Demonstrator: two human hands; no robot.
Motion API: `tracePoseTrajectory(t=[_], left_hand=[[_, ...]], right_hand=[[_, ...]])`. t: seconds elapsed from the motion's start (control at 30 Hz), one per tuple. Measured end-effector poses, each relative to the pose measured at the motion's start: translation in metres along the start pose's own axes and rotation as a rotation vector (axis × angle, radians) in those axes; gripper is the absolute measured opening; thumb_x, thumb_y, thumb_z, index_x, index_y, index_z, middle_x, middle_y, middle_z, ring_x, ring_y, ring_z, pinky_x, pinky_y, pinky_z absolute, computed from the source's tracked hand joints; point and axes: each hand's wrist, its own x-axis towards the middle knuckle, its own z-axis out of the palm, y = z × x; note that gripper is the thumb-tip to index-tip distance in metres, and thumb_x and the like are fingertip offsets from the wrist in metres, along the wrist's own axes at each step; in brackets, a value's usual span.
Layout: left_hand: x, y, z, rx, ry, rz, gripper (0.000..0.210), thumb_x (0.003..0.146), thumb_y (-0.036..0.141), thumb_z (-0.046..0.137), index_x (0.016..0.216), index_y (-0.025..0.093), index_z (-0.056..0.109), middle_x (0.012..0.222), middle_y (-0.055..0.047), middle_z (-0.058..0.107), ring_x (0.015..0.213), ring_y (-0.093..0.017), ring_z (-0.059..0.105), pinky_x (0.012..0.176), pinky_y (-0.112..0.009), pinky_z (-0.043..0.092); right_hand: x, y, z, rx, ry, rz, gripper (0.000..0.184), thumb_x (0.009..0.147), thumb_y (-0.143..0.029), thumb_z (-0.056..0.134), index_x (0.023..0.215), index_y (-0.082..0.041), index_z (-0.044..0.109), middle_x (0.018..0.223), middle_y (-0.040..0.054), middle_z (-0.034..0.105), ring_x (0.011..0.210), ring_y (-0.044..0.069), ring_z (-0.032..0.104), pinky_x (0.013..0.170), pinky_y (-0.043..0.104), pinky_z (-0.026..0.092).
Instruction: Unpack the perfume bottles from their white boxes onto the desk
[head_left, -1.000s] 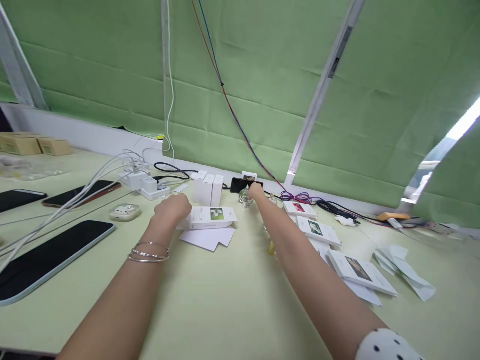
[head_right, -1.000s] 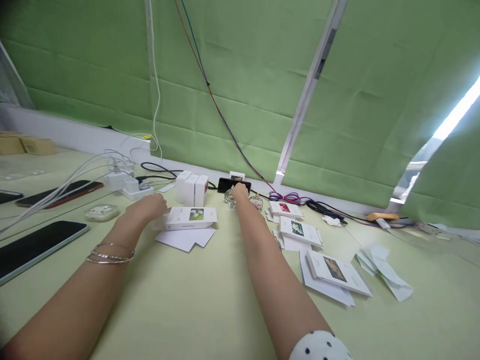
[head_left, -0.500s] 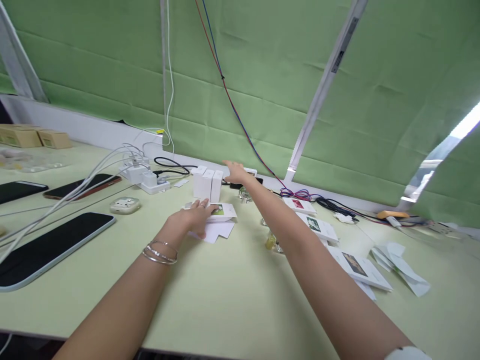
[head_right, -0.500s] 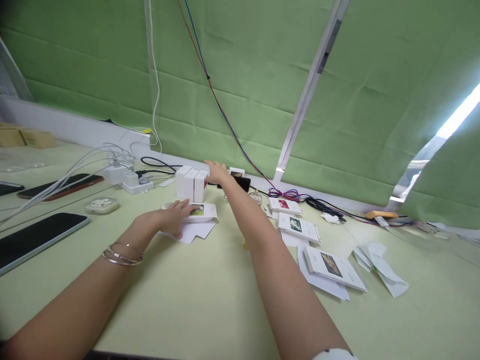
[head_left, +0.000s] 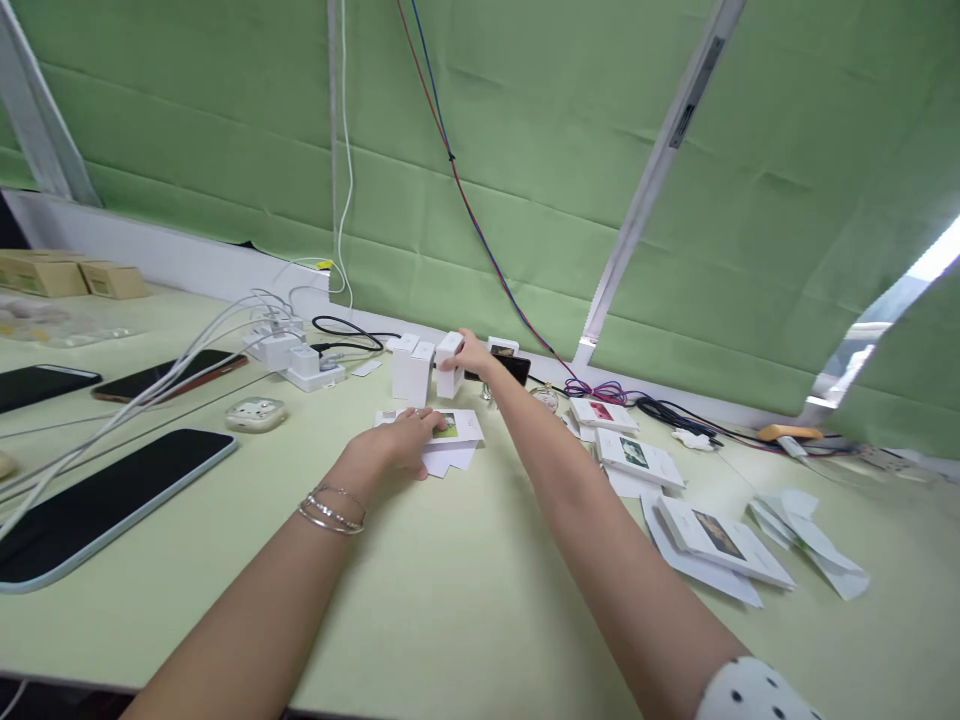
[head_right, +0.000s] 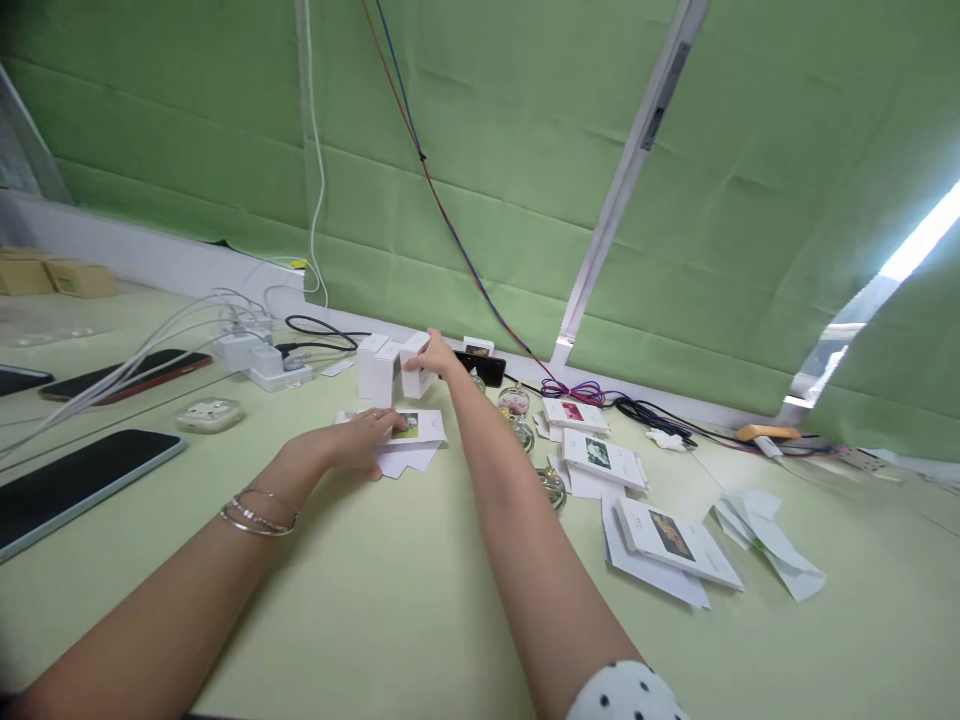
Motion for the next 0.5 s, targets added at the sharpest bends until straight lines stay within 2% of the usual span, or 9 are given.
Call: tracePoseTrajectory(t=[0.13,0.2,0.27,0.37,0.43,0.5], left_hand=[[0.008,-0.001,0.003,0.04,0.025,0.011,0.061,0.059,0.021,0.066,0.118,0.026,0.048,0.124,-0.009,0.053,0.118,-0.031,0.047,0.093,-0.044,0.039],[0.01,0.001,0.002,0.046,0.068,0.012,0.055,0.061,0.029,0.066,0.113,0.025,0.05,0.118,-0.009,0.057,0.116,-0.032,0.048,0.095,-0.047,0.037],[0.012,0.003,0.0,0.036,0.112,0.024,0.049,0.066,0.041,0.063,0.11,0.022,0.05,0.116,-0.011,0.057,0.115,-0.033,0.049,0.095,-0.046,0.037],[0.015,0.003,0.0,0.063,0.181,0.056,0.048,0.075,0.046,0.053,0.114,0.017,0.049,0.123,-0.015,0.054,0.119,-0.033,0.046,0.093,-0.045,0.038],[0.02,-0.001,0.003,0.1,0.197,0.056,0.046,0.082,0.035,0.044,0.123,0.016,0.044,0.13,-0.016,0.05,0.125,-0.032,0.042,0.096,-0.046,0.036],[0.025,-0.006,0.008,0.118,0.173,0.031,0.049,0.087,0.023,0.032,0.135,0.02,0.036,0.141,-0.013,0.042,0.133,-0.03,0.032,0.103,-0.05,0.029]], right_hand=[[-0.025,-0.031,-0.055,-0.005,0.157,-0.063,0.096,0.056,-0.023,0.075,0.136,-0.013,0.023,0.127,0.0116,0.049,0.113,0.022,0.05,0.099,0.035,0.04],[-0.058,-0.046,-0.079,-0.026,0.191,-0.138,0.095,0.052,-0.025,0.077,0.133,-0.013,0.028,0.122,0.0113,0.051,0.107,0.023,0.052,0.097,0.038,0.041],[-0.107,-0.055,-0.093,-0.045,0.203,-0.166,0.092,0.052,-0.03,0.078,0.13,-0.016,0.031,0.117,0.0095,0.053,0.105,0.023,0.053,0.095,0.041,0.042],[-0.19,-0.055,-0.096,-0.043,0.1,-0.156,0.092,0.05,-0.033,0.08,0.128,-0.017,0.034,0.115,0.0091,0.054,0.102,0.024,0.054,0.089,0.04,0.046],[-0.239,-0.048,-0.091,-0.004,0.001,-0.1,0.092,0.052,-0.037,0.08,0.13,-0.019,0.034,0.121,0.0101,0.051,0.104,0.024,0.054,0.087,0.04,0.047],[-0.274,-0.037,-0.084,0.033,-0.057,-0.044,0.095,0.054,-0.038,0.079,0.134,-0.022,0.031,0.13,0.0112,0.046,0.11,0.026,0.051,0.089,0.042,0.046]])
